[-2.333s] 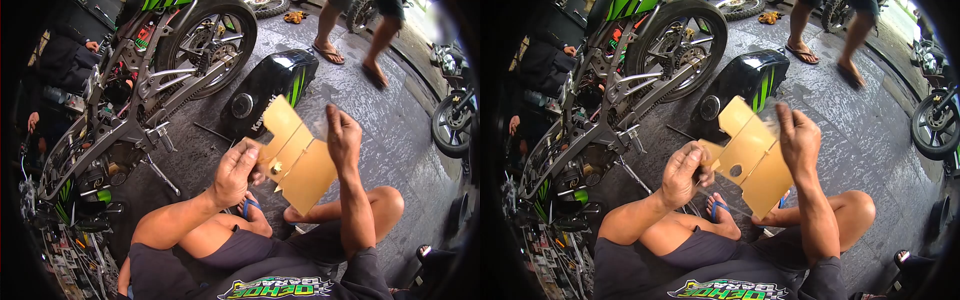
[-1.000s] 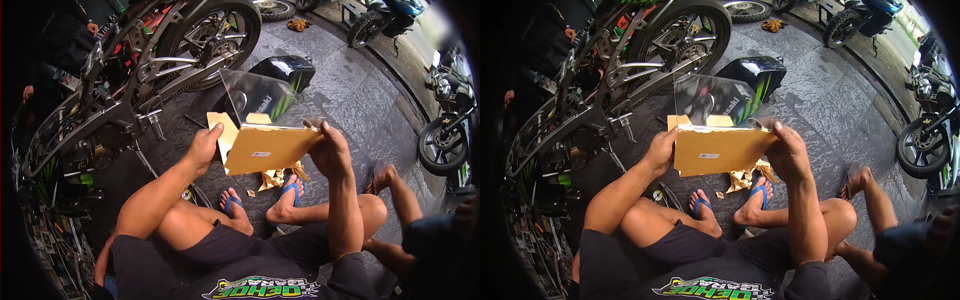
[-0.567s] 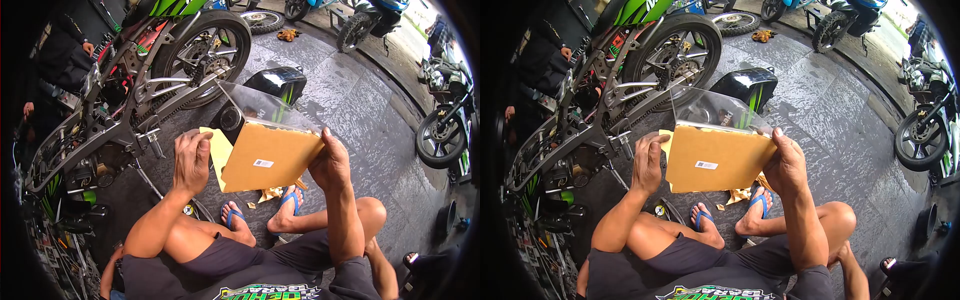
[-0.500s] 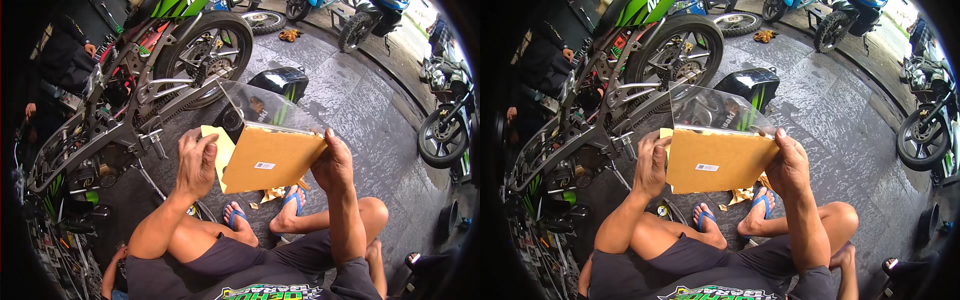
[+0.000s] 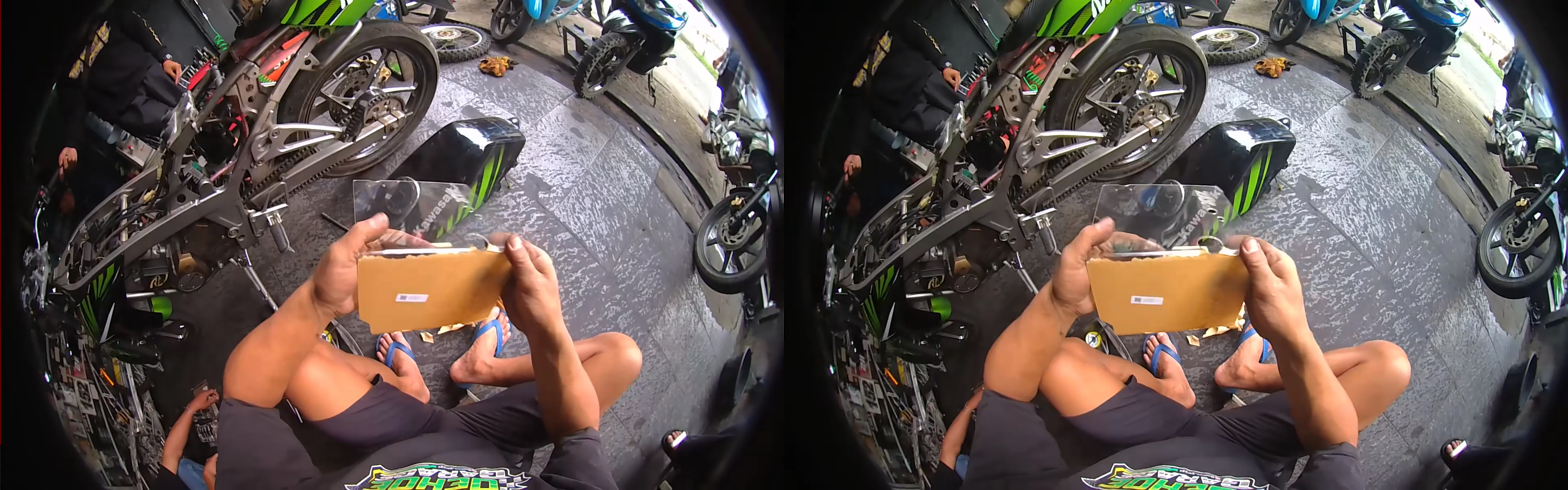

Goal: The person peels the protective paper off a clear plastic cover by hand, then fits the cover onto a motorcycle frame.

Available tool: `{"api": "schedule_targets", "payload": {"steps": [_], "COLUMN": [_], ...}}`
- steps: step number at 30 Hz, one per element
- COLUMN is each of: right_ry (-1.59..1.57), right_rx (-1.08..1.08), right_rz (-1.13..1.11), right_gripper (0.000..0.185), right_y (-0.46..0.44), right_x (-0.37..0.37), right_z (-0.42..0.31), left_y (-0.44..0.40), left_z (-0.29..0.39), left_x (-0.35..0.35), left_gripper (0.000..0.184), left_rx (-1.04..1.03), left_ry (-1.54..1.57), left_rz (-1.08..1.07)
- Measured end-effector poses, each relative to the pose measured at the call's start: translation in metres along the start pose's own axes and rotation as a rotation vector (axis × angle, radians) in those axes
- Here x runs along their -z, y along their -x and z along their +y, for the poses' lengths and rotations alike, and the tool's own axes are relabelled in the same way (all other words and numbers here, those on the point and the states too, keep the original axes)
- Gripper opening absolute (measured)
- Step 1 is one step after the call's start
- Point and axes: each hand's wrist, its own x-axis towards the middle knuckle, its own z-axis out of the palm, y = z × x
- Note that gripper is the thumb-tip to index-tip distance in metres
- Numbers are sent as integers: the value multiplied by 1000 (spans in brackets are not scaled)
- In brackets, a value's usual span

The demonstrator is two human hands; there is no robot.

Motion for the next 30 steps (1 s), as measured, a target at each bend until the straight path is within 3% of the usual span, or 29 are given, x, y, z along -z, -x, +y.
{"api": "schedule_targets", "payload": {"steps": [2, 4, 5, 6, 8, 10, 14, 18, 19, 20, 22, 24, 26, 30], "right_ry": [244, 801, 882, 1006, 1093, 1138, 1266, 1282, 1256, 1180, 1287, 1435, 1559, 1582], "right_rx": [-31, 113, 323, 538, 591, 601, 677, 730, 714, 732, 691, 829, 1018, 1200], "right_rz": [-48, 57, 211, 226, 11, -123, -172, -162, -160, -158, -212, -131, -35, 26], "right_gripper": [39, 42, 39, 33, 32, 33, 27, 18, 15, 16, 22, 15, 13, 18], "right_y": [-7, -3, -2, -3, 1, 0, -5, -5, -6, -9, -9, -8, -9, -11], "right_x": [14, 7, 1, 0, -5, -8, -5, -4, -2, -2, 4, -3, -10, -16], "right_z": [5, -12, -11, -18, -38, -41, -39, -36, -35, -35, -41, -41, -44, -52], "left_y": [1, 0, 2, 3, 4, 4, 4, 7, 4, 3, 4, 5, -2, -6], "left_z": [-4, -15, -16, -14, -9, -15, -15, -16, -22, -28, -16, -7, -9, -1], "left_x": [7, 22, 29, 28, 26, 27, 22, 18, 38, 41, 16, -3, -3, -19], "left_gripper": [69, 57, 56, 56, 56, 55, 54, 50, 46, 45, 48, 52, 54, 54], "left_rx": [73, -21, -23, -19, -43, -50, -96, -174, -179, -206, -225, -193, -251, -216], "left_ry": [101, 91, 62, 65, 38, 45, 15, 47, -32, -49, -76, -144, 14, 163], "left_rz": [3, 27, 73, 70, -25, 59, 38, 115, 52, 127, 50, 45, 22, 82]}}
